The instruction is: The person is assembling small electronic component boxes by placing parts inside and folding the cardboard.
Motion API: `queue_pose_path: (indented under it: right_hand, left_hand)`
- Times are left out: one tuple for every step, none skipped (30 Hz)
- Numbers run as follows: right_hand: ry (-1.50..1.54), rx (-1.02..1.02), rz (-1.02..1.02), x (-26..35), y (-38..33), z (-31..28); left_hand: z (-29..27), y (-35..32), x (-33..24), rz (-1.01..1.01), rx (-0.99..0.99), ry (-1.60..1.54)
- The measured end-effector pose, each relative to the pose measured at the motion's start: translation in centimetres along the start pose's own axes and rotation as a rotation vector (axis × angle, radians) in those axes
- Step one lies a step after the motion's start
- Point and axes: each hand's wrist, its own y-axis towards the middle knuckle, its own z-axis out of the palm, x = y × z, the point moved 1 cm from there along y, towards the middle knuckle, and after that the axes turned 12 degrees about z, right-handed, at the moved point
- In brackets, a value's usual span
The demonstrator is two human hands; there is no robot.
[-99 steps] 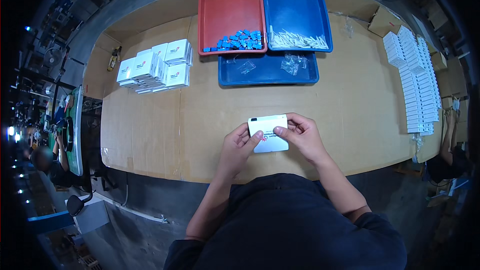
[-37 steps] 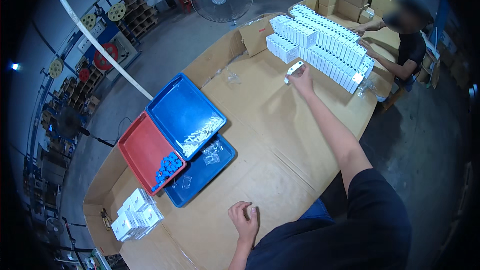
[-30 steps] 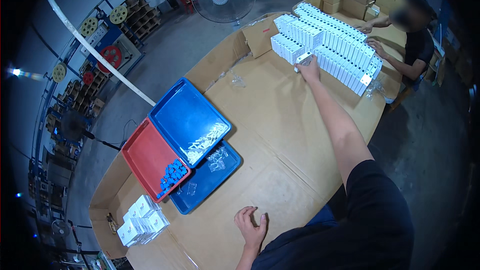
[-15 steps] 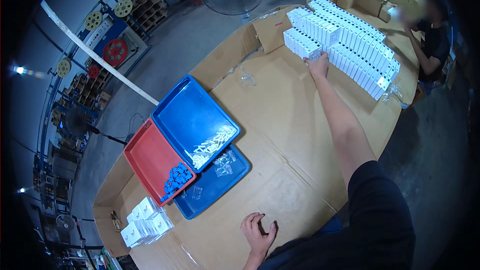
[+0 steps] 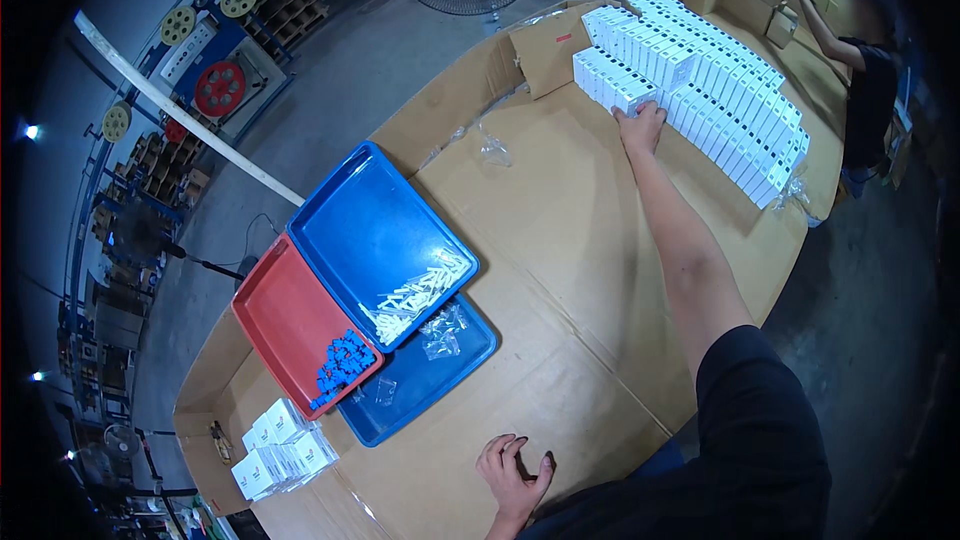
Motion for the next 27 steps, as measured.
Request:
queue_pose_path:
  right_hand:
    - [-0.007, -0.001, -0.003, -0.1, 0.3, 0.0]
    - [-0.006, -0.013, -0.006, -0.1, 0.7, -0.1]
    - [-0.005, -0.020, -0.010, -0.2, 0.7, 0.1]
    - [-0.009, -0.016, -0.014, -0.2, 0.6, 0.2]
    - [0.002, -0.010, -0.008, -0.3, 0.3, 0.3]
    - [0.016, -0.004, -0.005, -0.4, 0.3, 0.5]
    - [0.017, 0.000, -0.012, -0.5, 0.3, 0.5]
    - [0.025, -0.012, -0.031, -0.6, 0.3, 0.4]
    - [0.031, -0.029, -0.051, -1.0, 0.6, 0.2]
    - [0.033, -0.031, -0.058, -1.3, 1.1, -0.1]
    - [0.022, -0.027, -0.053, -1.4, 1.7, -0.4]
    - [0.010, -0.016, -0.043, -1.5, 1.3, -0.6]
    - [0.015, -0.015, -0.048, -1.5, 0.9, -0.7]
    - [-0.010, -0.030, -0.061, -1.2, 0.5, -1.0]
    - [-0.036, -0.041, -0.077, -1.1, -0.3, -1.3]
    - [-0.027, -0.028, -0.093, -1.3, -1.5, -1.5]
    - [0.013, -0.030, -0.204, -1.7, -2.8, -2.2]
    - [0.055, -0.020, -0.322, -2.3, -4.6, -2.9]
    - [0.123, 0.106, -0.360, -1.9, -8.3, -3.7]
    - [0.190, 0.239, -0.406, -2.0, -11.7, -5.3]
    - [0.329, 0.409, -0.382, -3.6, -13.2, -7.0]
    - [0.539, 0.591, -0.210, -2.8, -18.5, -9.5]
    - [0.466, 0.666, -0.305, -2.6, -21.3, -13.3]
    - [0.390, 0.725, -0.334, -3.0, -23.1, -16.3]
    - [0.350, 0.742, -0.365, -3.4, -25.3, -19.2]
    - [0.357, 0.817, -0.357, -3.5, -28.1, -21.6]
    - [0.360, 0.877, -0.341, -3.9, -30.6, -23.6]
  left_hand:
    - [0.0, 0.1, 0.0, 0.000, 0.006, 0.001]
    - [0.1, 0.2, 0.0, -0.003, 0.007, -0.005]
    - [0.1, 0.2, 0.0, -0.002, 0.014, 0.005]
    - [0.0, 0.1, 0.1, -0.002, 0.019, 0.015]
    - [-0.1, 0.1, 0.1, -0.008, 0.018, 0.013]
    - [0.0, 0.0, 0.2, -0.008, 0.014, 0.016]
    - [0.0, 0.0, 0.2, -0.007, 0.010, 0.020]
    - [0.0, 0.1, 0.1, -0.011, 0.003, 0.020]
    - [0.1, 0.2, 0.1, -0.008, 0.001, 0.013]
    - [0.3, 0.4, -0.1, -0.003, -0.001, 0.007]
    - [0.5, 0.6, -0.3, -0.001, -0.010, 0.004]
    - [0.4, 0.6, -0.4, 0.000, -0.018, 0.003]
    - [0.4, 0.6, -0.5, 0.002, -0.028, 0.002]
    - [0.4, 0.6, -0.5, 0.003, -0.038, 0.002]
    - [0.4, 0.5, -0.4, 0.009, -0.043, 0.020]
    - [0.2, 0.3, -0.5, 0.008, -0.055, 0.044]
    - [0.1, 0.3, -0.5, -0.007, -0.077, 0.049]
    - [-0.1, 0.5, -0.7, 0.016, -0.087, 0.042]
    - [-0.8, 0.0, -0.7, 0.010, -0.105, 0.064]
    - [-1.0, -0.7, -0.4, -0.055, -0.146, 0.100]
    - [-0.3, -0.9, 0.1, 0.025, -0.152, 0.061]
    - [-0.4, -1.8, 1.0, 0.078, -0.167, 0.057]
    - [-0.4, -1.9, 0.9, 0.043, -0.193, -0.001]
    - [-0.1, -1.4, 0.6, 0.028, -0.225, -0.070]
    - [0.2, -1.2, 0.5, -0.013, -0.274, -0.054]
    - [0.0, -2.0, 0.6, 0.000, -0.312, -0.059]
    - [-0.6, -2.8, 0.8, 0.027, -0.339, -0.068]
